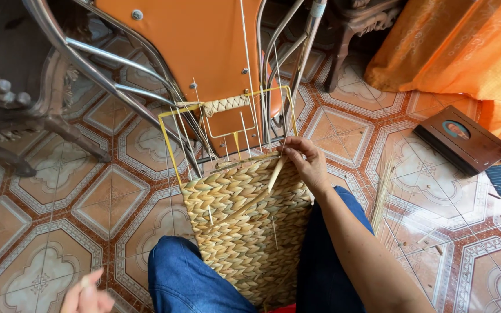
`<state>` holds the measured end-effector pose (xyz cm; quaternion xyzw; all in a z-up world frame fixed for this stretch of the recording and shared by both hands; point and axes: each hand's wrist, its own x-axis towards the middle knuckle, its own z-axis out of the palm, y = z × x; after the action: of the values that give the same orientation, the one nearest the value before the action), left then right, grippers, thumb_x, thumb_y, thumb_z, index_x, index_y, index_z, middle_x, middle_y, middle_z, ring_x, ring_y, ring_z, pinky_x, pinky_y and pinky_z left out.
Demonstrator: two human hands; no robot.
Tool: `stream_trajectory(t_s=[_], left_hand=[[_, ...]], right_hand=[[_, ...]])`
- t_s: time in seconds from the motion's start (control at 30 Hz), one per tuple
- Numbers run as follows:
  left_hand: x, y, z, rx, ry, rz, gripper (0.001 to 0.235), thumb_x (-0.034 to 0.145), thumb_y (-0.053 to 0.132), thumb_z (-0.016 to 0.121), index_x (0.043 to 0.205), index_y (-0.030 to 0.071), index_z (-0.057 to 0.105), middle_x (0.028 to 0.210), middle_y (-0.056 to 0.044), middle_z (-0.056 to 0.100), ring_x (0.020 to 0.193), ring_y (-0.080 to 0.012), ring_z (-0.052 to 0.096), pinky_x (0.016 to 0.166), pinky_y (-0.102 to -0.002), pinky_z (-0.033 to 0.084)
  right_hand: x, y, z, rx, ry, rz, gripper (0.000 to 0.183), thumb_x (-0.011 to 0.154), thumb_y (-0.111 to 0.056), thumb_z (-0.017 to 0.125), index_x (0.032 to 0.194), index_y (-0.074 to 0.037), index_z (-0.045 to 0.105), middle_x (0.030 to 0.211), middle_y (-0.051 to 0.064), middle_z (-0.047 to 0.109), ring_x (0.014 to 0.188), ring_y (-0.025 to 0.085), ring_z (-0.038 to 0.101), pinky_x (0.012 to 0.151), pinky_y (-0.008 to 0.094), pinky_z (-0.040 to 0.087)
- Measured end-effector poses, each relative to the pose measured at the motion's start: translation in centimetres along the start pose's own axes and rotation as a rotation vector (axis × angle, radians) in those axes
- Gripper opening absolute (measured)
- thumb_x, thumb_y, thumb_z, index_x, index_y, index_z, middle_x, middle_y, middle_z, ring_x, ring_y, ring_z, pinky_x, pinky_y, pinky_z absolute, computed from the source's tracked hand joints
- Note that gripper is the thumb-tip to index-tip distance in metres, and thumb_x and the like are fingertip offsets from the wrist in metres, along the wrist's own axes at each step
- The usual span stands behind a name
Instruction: The person sits on the floor weaving a water hyacinth basket on a metal frame, threading and tightening woven strands around the rim and sides by hand. They pull individual strands taut, tuck ends into the weave, and rotate the basket to work around it.
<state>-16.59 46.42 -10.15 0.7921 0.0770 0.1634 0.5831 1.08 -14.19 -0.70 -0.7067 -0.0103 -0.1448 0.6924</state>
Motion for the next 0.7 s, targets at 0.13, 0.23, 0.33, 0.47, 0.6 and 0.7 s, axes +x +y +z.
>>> stream_trajectory(t_s=[0.13,0.23,0.33,0.47,0.6,0.7], left_hand=[[0.8,23.2,15.0,0.041,-0.135,-0.007,0.031,0.107,0.012,0.048,0.130,0.003,0.067,0.100,-0.006,0.072,0.086,-0.0101,0.064,0.076,-0.026,0.053],[2.4,28.9,21.6,0.141,-0.308,0.078,0.034,0.103,0.013,0.053,0.132,0.011,0.071,0.079,-0.004,0.068,0.065,-0.0087,0.057,0.058,-0.024,0.048],[4.3,29.9,27.1,0.162,-0.419,0.224,0.032,0.106,0.020,0.050,0.129,0.013,0.071,0.076,-0.002,0.066,0.067,-0.0065,0.059,0.058,-0.022,0.048],[6.1,27.5,32.6,-0.003,-0.558,0.447,0.025,0.111,0.016,0.053,0.120,0.007,0.075,0.092,-0.006,0.063,0.079,-0.0106,0.060,0.070,-0.023,0.051],[7.4,26.8,36.6,-0.146,-0.638,0.178,0.024,0.099,0.014,0.064,0.120,0.009,0.075,0.095,-0.002,0.065,0.075,-0.0079,0.062,0.065,-0.020,0.053],[7.6,27.1,38.6,-0.006,-0.566,0.001,0.016,0.095,0.016,0.071,0.109,0.009,0.074,0.083,-0.002,0.072,0.070,-0.0066,0.066,0.062,-0.019,0.056]], right_hand=[[0.0,0.1,0.0,0.075,-0.008,0.000,0.019,0.100,-0.005,0.062,0.118,-0.006,0.069,0.106,0.005,0.078,0.106,0.013,0.074,0.094,0.028,0.060],[0.0,-0.2,0.2,0.088,0.000,0.014,0.017,0.100,-0.003,0.062,0.116,-0.005,0.069,0.106,0.005,0.077,0.106,0.013,0.075,0.093,0.028,0.061],[0.0,-0.2,0.0,0.052,0.007,-0.011,0.016,0.100,-0.002,0.063,0.115,-0.005,0.069,0.106,0.004,0.076,0.105,0.013,0.075,0.092,0.027,0.062],[0.1,-0.2,0.0,0.017,-0.009,-0.064,0.016,0.099,-0.004,0.067,0.115,-0.005,0.069,0.104,0.004,0.077,0.103,0.011,0.074,0.091,0.026,0.061],[0.1,0.5,-0.1,0.018,0.010,-0.055,0.016,0.097,-0.005,0.070,0.113,-0.005,0.069,0.101,0.003,0.077,0.099,0.010,0.074,0.088,0.025,0.061],[-0.1,-0.1,0.1,-0.043,0.030,-0.072,0.012,0.097,-0.006,0.072,0.109,-0.007,0.070,0.097,0.001,0.077,0.094,0.008,0.073,0.084,0.024,0.061]])
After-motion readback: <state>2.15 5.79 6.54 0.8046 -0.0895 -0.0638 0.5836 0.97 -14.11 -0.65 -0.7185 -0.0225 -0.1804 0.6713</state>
